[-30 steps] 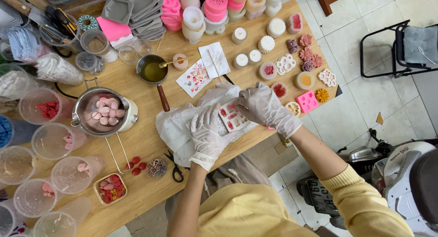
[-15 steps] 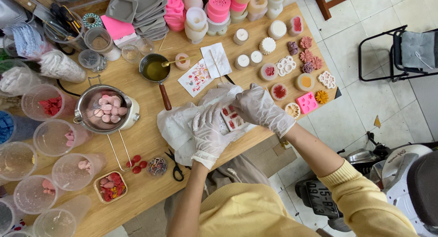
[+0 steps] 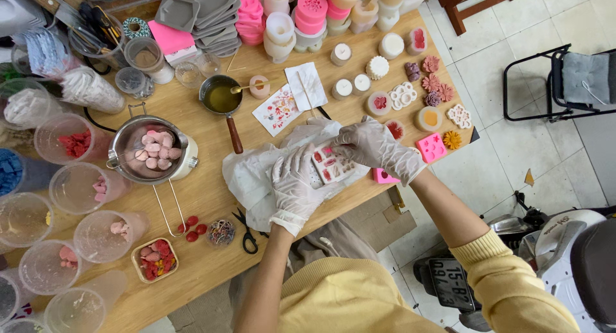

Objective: The person places small pink wax pieces into a metal pot, then uses a small tool to place floral wax decorations into a white mold before pouring liquid from a small container over them.

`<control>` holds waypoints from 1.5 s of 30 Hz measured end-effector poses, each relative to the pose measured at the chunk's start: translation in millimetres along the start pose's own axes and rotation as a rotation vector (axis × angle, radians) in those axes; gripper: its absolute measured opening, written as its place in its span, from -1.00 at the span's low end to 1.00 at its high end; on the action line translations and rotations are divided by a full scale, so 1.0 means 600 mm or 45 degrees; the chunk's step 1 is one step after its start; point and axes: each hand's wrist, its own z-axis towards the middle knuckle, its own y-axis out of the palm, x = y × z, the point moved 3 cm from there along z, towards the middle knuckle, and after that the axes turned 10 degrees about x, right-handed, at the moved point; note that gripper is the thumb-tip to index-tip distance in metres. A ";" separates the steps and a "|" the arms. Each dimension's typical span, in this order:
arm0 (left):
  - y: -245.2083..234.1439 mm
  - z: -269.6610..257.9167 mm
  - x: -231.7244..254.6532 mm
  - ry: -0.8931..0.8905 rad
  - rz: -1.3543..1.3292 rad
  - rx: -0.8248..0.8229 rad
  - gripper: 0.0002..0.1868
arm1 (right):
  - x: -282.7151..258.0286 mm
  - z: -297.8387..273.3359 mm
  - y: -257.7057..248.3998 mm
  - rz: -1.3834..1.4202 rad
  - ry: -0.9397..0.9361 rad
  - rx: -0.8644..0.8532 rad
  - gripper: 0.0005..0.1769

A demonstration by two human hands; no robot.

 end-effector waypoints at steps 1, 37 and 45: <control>0.001 0.000 0.000 0.005 0.016 -0.007 0.13 | 0.003 -0.001 0.003 0.001 0.001 0.000 -0.80; -0.079 -0.024 0.013 -0.061 -0.145 0.162 0.01 | -0.078 0.050 -0.020 0.720 0.323 -0.166 -0.72; -0.214 -0.117 -0.117 -0.639 0.285 0.825 -0.46 | -0.186 0.170 0.166 1.222 0.477 0.017 -0.67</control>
